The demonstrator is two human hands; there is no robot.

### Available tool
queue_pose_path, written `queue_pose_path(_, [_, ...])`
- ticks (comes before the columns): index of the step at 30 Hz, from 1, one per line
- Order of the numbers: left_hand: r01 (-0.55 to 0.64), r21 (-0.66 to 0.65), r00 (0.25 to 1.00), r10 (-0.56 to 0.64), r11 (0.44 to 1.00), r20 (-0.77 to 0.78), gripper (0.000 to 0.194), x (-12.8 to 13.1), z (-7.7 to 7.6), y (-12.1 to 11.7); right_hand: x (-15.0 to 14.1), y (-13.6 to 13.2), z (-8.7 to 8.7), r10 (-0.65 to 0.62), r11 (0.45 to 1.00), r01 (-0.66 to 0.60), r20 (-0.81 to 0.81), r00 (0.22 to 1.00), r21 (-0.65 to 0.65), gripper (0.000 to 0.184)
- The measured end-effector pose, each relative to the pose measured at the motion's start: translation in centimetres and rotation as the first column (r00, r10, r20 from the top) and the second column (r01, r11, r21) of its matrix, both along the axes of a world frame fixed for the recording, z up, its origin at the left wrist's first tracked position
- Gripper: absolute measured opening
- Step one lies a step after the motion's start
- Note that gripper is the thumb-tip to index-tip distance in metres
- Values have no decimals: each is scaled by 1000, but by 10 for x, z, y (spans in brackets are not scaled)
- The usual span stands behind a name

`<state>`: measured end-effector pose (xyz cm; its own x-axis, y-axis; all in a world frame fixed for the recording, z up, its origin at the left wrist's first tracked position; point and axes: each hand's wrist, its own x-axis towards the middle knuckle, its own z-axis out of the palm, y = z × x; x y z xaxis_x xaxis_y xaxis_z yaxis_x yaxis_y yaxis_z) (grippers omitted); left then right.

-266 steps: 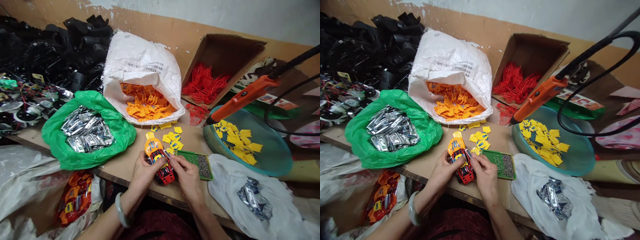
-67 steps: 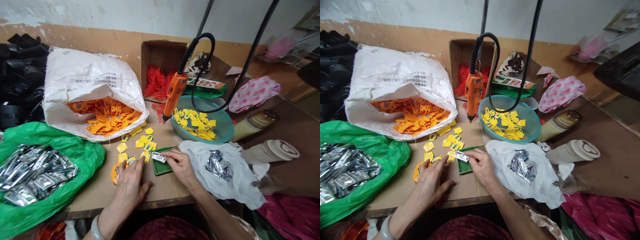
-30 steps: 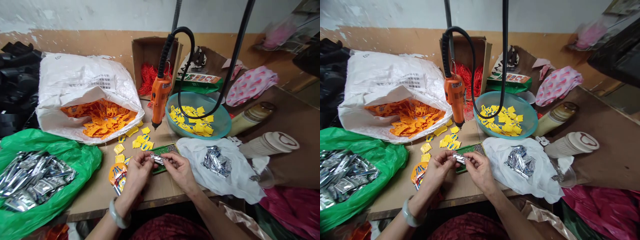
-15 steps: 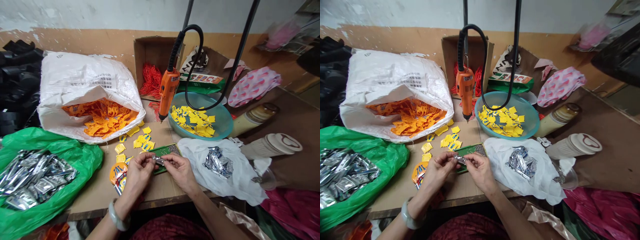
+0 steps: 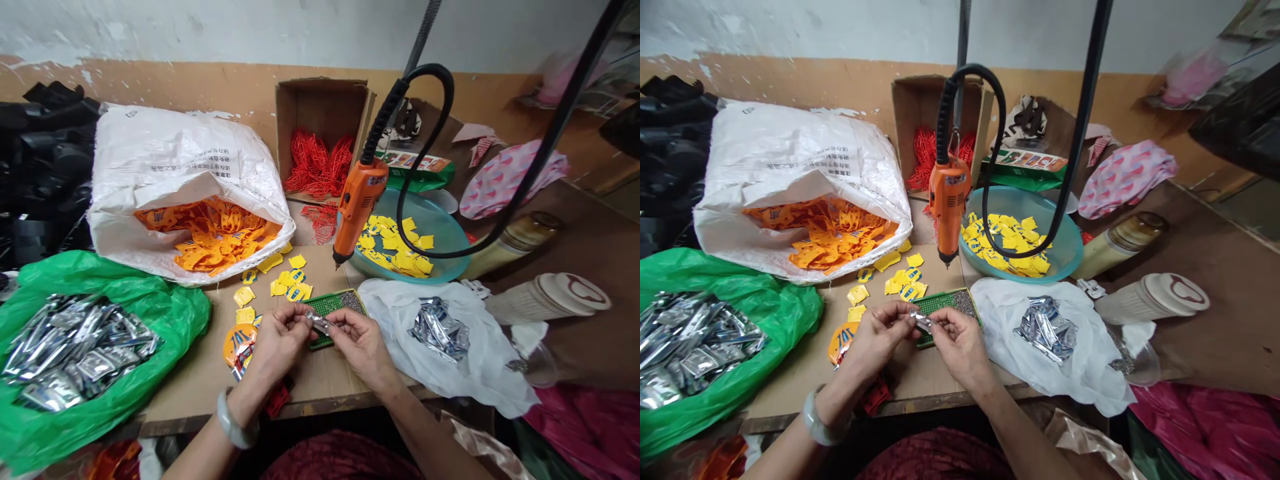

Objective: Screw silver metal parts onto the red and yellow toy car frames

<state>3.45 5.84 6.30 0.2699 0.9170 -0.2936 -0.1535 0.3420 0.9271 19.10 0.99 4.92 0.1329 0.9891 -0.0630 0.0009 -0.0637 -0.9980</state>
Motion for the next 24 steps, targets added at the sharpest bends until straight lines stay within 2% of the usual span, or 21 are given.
queue_pose_path(3, [26,-21,1000,-26,999,0,19,-3,4,2,2,0,2,87,991,-102,-161,983,-89,24])
queue_pose_path(6, [66,-71,998,-64,995,26,23,-8,7,5,5,2,4,119,960,-206,-387,914,-191,35])
queue_pose_path(8, [91,-70,995,-89,993,35,26,-10,5,6,8,3,6,122,930,-269,-479,869,-251,38])
queue_pose_path(11, [137,16,990,-137,990,-26,25,-10,2,5,11,4,7,114,895,-320,-535,837,-310,40])
queue_pose_path(13, [142,123,984,-126,982,-124,26,-12,1,4,11,4,6,90,896,-302,-533,841,-326,38])
queue_pose_path(15, [102,288,963,-22,952,-267,27,-20,2,1,10,5,5,57,935,-200,-431,900,-294,33])
queue_pose_path(16, [67,384,939,72,921,-337,28,-27,3,-1,10,5,4,31,964,-112,-318,948,-242,29])
queue_pose_path(18, [-8,551,852,295,835,-434,27,-48,3,-7,11,6,2,-53,998,54,16,998,-37,19])
queue_pose_path(19, [-66,597,803,398,800,-444,31,-60,2,-12,11,6,1,-103,992,87,188,977,91,14])
queue_pose_path(20, [-134,611,748,484,780,-454,36,-71,0,-17,11,5,-1,-150,976,87,326,933,200,10])
queue_pose_path(21, [-191,588,697,530,786,-483,40,-82,-3,-23,11,5,-2,-184,958,67,419,889,278,10])
queue_pose_path(22, [-232,542,665,538,808,-517,45,-91,-6,-30,9,4,-3,-203,946,47,470,859,321,12])
queue_pose_path(24, [-316,432,644,525,845,-556,57,-101,-14,-45,-1,0,-4,-203,944,45,470,859,325,15])
